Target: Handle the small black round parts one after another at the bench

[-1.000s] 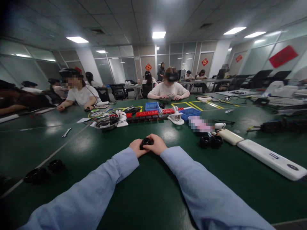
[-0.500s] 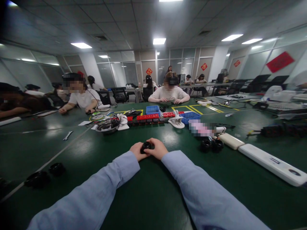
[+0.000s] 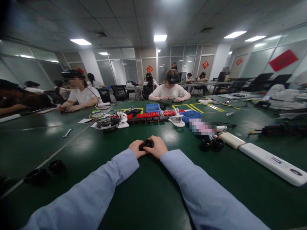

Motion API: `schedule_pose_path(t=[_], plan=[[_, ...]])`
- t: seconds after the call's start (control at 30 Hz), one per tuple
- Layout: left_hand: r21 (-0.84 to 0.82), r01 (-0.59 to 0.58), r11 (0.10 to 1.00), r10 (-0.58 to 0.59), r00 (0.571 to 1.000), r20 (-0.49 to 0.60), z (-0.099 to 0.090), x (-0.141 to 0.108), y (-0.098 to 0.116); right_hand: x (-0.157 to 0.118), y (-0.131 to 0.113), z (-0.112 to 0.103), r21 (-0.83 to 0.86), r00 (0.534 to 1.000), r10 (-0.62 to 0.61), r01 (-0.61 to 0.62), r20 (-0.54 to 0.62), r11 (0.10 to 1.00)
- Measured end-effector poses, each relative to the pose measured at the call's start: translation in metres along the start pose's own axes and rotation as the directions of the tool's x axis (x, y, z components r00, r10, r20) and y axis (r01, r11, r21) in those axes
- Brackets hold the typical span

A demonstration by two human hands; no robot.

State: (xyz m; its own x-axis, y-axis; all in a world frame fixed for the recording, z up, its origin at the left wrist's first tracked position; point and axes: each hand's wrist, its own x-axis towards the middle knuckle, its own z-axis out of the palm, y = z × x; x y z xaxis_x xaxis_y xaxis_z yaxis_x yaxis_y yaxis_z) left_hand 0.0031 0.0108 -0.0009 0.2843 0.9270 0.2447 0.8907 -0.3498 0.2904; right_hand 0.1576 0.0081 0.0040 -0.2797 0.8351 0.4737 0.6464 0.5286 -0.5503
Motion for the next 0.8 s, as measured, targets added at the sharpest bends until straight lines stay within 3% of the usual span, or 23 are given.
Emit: schedule_pose_path(t=[0.13, 0.27, 0.33, 0.47, 0.63, 0.8], plan=[[-0.071, -0.133, 0.989, 0.137, 0.989, 0.059, 0.000, 0.006, -0.014, 0.005, 0.003, -0.007, 0.081, 0.995, -0.059, 0.053, 0.075, 0.995], [-0.128, -0.241, 0.962, 0.257, 0.957, 0.135, 0.004, 0.013, -0.030, 0.011, 0.011, -0.011, 0.296, 0.948, -0.020, -0.080, 0.318, 0.952], [-0.151, -0.255, 0.955, 0.276, 0.951, 0.141, 0.005, 0.015, -0.034, 0.012, 0.013, -0.012, 0.351, 0.925, -0.002, -0.143, 0.381, 0.926], [-0.165, -0.266, 0.950, 0.288, 0.949, 0.125, 0.005, 0.015, -0.033, 0.009, 0.010, -0.007, 0.340, 0.954, 0.038, -0.142, 0.296, 0.930], [-0.127, -0.189, 0.974, 0.199, 0.977, 0.077, 0.002, 0.010, -0.025, 0.002, 0.004, -0.002, 0.194, 0.993, 0.031, -0.053, 0.117, 0.980], [-0.121, -0.180, 0.976, 0.183, 0.983, 0.010, 0.001, 0.005, -0.016, 0.001, 0.003, 0.000, 0.094, 0.998, 0.013, -0.019, 0.060, 0.995]])
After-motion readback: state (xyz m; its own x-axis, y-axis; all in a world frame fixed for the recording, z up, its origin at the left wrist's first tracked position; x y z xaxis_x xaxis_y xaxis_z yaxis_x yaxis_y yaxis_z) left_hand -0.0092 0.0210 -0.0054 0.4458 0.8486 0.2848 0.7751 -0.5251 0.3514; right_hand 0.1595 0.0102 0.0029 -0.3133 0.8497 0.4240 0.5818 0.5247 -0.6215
